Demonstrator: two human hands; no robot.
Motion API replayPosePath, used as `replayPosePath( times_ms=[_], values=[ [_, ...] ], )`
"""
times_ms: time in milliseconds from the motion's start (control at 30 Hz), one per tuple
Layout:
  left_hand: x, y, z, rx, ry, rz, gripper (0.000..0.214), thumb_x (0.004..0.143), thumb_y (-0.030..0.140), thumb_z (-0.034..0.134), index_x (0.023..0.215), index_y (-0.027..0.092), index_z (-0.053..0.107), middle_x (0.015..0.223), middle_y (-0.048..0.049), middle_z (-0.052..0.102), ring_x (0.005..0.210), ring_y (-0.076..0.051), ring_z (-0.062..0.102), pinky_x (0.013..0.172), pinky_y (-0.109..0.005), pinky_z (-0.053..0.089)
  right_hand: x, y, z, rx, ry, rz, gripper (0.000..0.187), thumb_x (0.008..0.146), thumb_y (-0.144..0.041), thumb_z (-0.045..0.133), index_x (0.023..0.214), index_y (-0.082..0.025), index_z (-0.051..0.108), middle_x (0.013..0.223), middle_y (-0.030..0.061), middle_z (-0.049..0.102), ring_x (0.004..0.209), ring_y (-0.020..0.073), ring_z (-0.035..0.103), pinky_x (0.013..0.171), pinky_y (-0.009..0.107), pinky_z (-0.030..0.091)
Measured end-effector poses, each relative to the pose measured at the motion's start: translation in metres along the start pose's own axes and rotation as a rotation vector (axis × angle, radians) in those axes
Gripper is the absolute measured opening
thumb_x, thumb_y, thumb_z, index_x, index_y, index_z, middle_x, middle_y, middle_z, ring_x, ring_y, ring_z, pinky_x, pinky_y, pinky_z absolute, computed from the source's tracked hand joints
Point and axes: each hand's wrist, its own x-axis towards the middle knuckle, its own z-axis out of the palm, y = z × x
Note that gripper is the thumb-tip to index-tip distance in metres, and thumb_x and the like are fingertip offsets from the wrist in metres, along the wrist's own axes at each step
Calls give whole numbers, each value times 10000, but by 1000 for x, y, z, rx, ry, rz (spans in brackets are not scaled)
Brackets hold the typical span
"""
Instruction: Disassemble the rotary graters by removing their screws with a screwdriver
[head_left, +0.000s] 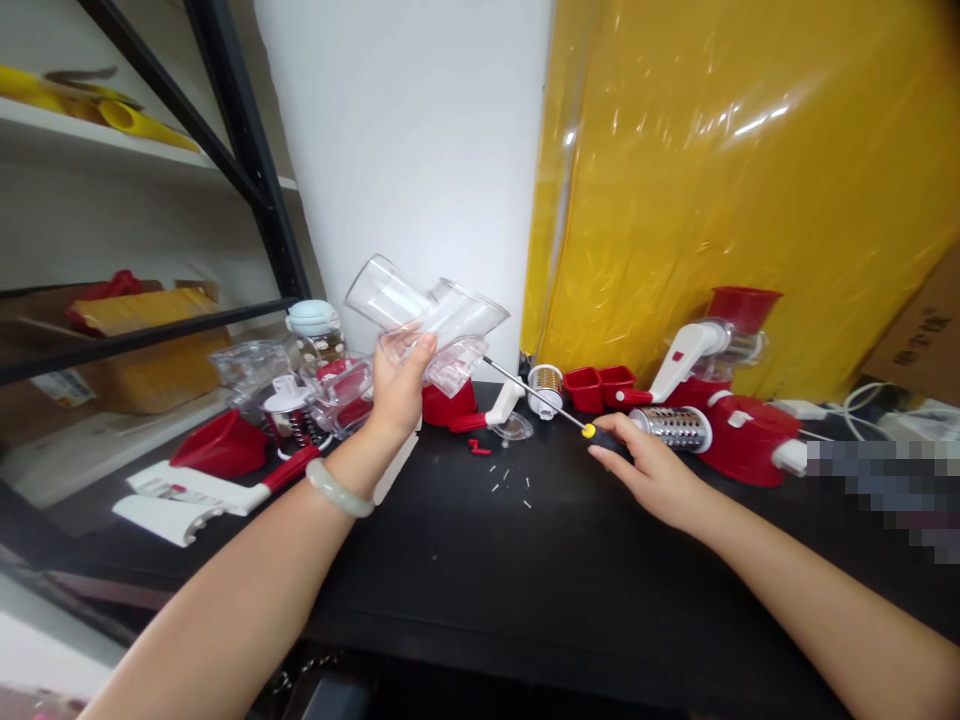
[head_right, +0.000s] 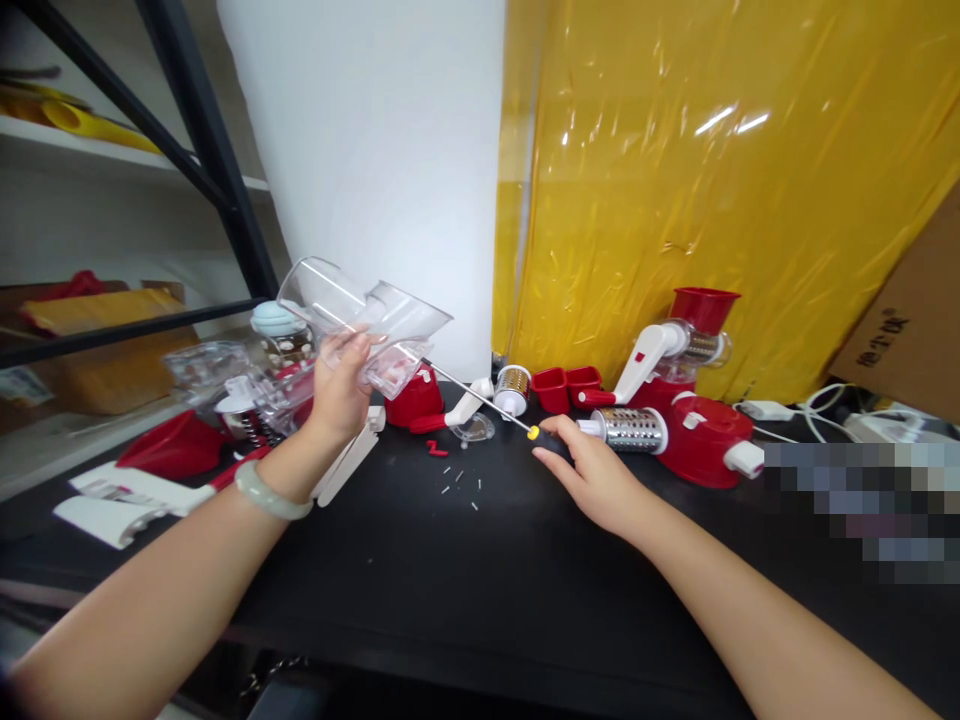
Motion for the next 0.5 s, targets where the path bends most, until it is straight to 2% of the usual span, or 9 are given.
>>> replayPosePath(
  times_ms=[200, 333, 500],
  values=[
    [-1, 2, 1, -56, 30, -85, 542, 589, 510, 876, 947, 217, 594, 903, -15, 652, 888, -191, 658, 798, -325, 551, -3, -9, 1, 21, -38, 49, 293, 980, -480, 447, 1122, -231, 506, 998, 78, 691, 840, 230, 672, 783, 386, 539],
    [-1, -1, 0, -35, 35, -27, 510, 614, 491, 872, 952, 222, 602, 937, -18, 641, 931, -196, 651, 806, -328, 557, -2, -9, 1, 25, -30, 49, 286, 976, -471, 457, 1118, -230, 519, 960, 67, 702, 819, 227, 681, 766, 378, 545],
    [1, -6, -2, 17, 18, 48, 498, 651, 520, 848, 967, 224, 602, 961, -32, 643, 985, -220, 654, 850, -359, 563, 0, -2, 1, -13, 34, 1, 274, 960, -456, 486, 1118, -239, 540, 1054, 84, 721, 954, 261, 693, 851, 407, 543]
  ],
)
